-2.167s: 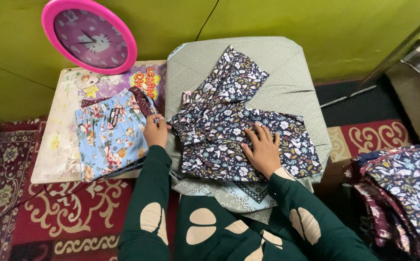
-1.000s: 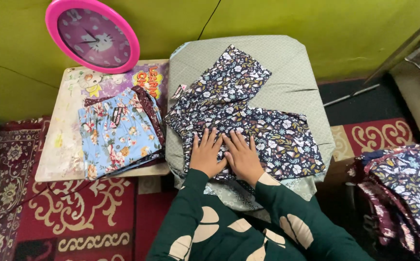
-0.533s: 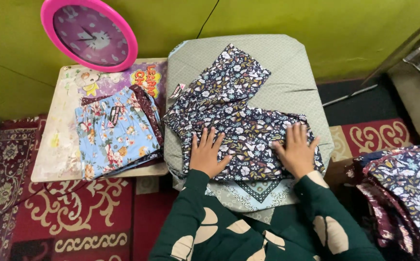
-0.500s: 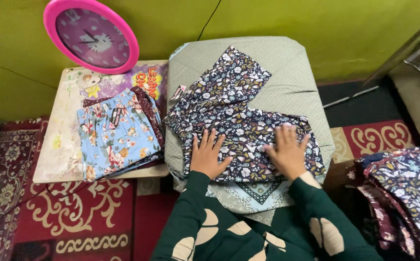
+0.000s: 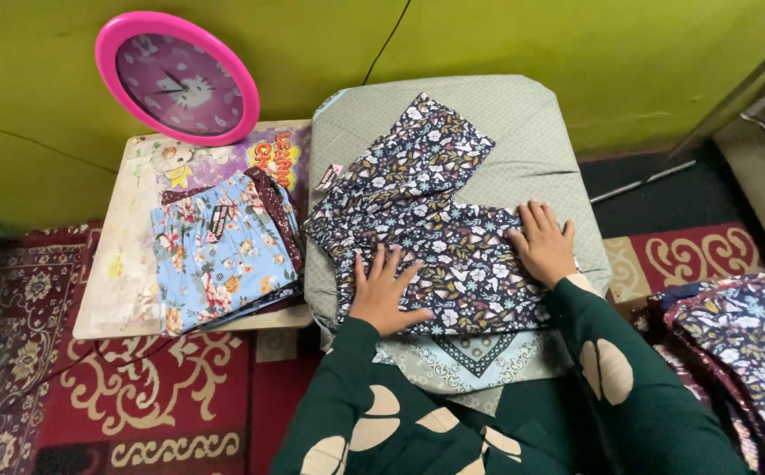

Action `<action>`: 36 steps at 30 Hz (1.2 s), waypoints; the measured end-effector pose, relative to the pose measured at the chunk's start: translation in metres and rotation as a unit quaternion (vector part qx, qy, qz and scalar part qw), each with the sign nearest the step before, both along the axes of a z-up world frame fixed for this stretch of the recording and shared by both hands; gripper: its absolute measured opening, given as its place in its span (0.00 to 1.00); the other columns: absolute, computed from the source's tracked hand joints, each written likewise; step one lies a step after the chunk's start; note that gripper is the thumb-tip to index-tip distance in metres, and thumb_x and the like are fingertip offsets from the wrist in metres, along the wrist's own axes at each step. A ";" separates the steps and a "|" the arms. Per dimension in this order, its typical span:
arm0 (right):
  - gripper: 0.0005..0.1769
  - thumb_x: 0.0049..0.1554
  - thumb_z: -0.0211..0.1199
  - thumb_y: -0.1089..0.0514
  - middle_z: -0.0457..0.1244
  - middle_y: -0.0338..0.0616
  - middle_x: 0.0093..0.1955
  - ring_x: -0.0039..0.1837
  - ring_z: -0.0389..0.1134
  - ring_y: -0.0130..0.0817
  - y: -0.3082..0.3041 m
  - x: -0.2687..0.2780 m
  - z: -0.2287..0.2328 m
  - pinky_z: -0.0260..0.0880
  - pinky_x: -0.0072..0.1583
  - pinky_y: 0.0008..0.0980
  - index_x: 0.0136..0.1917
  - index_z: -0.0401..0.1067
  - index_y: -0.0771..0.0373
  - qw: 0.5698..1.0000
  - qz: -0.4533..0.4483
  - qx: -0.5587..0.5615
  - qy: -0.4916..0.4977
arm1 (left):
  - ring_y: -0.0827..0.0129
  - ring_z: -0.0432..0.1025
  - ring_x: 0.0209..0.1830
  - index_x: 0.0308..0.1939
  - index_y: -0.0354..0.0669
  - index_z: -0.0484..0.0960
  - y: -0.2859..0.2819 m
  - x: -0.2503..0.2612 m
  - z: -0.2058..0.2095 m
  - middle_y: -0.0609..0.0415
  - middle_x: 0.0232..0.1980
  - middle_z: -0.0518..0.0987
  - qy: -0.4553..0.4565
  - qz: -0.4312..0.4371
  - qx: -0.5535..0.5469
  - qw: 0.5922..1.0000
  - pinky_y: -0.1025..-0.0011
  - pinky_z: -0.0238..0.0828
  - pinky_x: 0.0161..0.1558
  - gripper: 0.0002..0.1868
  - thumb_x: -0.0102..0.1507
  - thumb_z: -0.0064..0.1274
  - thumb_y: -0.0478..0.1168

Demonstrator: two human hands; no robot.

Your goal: Folding patterned trousers on a flat surface in an organized manner.

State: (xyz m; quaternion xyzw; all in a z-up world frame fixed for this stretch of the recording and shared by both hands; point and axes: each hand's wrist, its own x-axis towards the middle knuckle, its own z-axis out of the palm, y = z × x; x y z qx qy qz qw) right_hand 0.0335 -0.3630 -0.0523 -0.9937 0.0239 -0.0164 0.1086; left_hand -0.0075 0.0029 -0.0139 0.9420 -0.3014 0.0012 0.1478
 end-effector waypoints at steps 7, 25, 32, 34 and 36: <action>0.09 0.63 0.62 0.44 0.64 0.29 0.63 0.77 0.60 0.40 -0.023 0.019 -0.054 0.40 0.76 0.74 0.57 0.70 0.40 0.986 0.012 -0.013 -0.167 | 0.57 0.58 0.79 0.47 0.55 0.78 -0.038 -0.027 -0.049 0.58 0.69 0.73 -0.056 -0.172 -0.023 0.983 0.38 0.51 0.73 0.14 0.58 0.60 0.47; 0.22 0.60 0.58 0.40 0.74 0.58 0.46 0.57 0.73 0.63 -0.034 -0.092 0.056 0.70 0.61 0.59 0.62 0.77 0.50 0.980 -0.023 0.131 0.150 | 0.49 0.80 0.48 0.50 0.44 0.82 0.058 -0.057 0.088 0.43 0.44 0.86 0.446 -0.118 -0.119 0.879 0.55 0.75 0.49 0.20 0.59 0.61 0.51; 0.27 0.61 0.59 0.28 0.67 0.49 0.52 0.58 0.72 0.55 -0.027 -0.063 0.016 0.72 0.59 0.48 0.57 0.78 0.47 0.988 -0.145 0.037 0.030 | 0.54 0.65 0.69 0.50 0.64 0.82 0.042 0.004 0.018 0.57 0.65 0.73 0.042 0.104 -0.081 0.990 0.53 0.63 0.65 0.12 0.62 0.56 0.49; 0.27 0.62 0.59 0.28 0.66 0.51 0.52 0.59 0.71 0.59 -0.027 -0.054 0.011 0.70 0.62 0.50 0.56 0.79 0.49 0.988 -0.146 0.052 0.014 | 0.50 0.57 0.76 0.53 0.64 0.80 0.037 0.016 0.009 0.52 0.73 0.67 0.021 0.135 -0.051 0.989 0.45 0.60 0.67 0.13 0.64 0.52 0.46; 0.31 0.67 0.52 0.26 0.67 0.52 0.53 0.60 0.71 0.57 -0.038 -0.035 -0.008 0.70 0.62 0.51 0.62 0.76 0.51 0.983 -0.142 0.114 0.012 | 0.56 0.58 0.76 0.50 0.70 0.79 0.038 0.034 -0.019 0.60 0.72 0.67 0.040 0.171 -0.003 0.984 0.46 0.55 0.67 0.10 0.65 0.50 0.45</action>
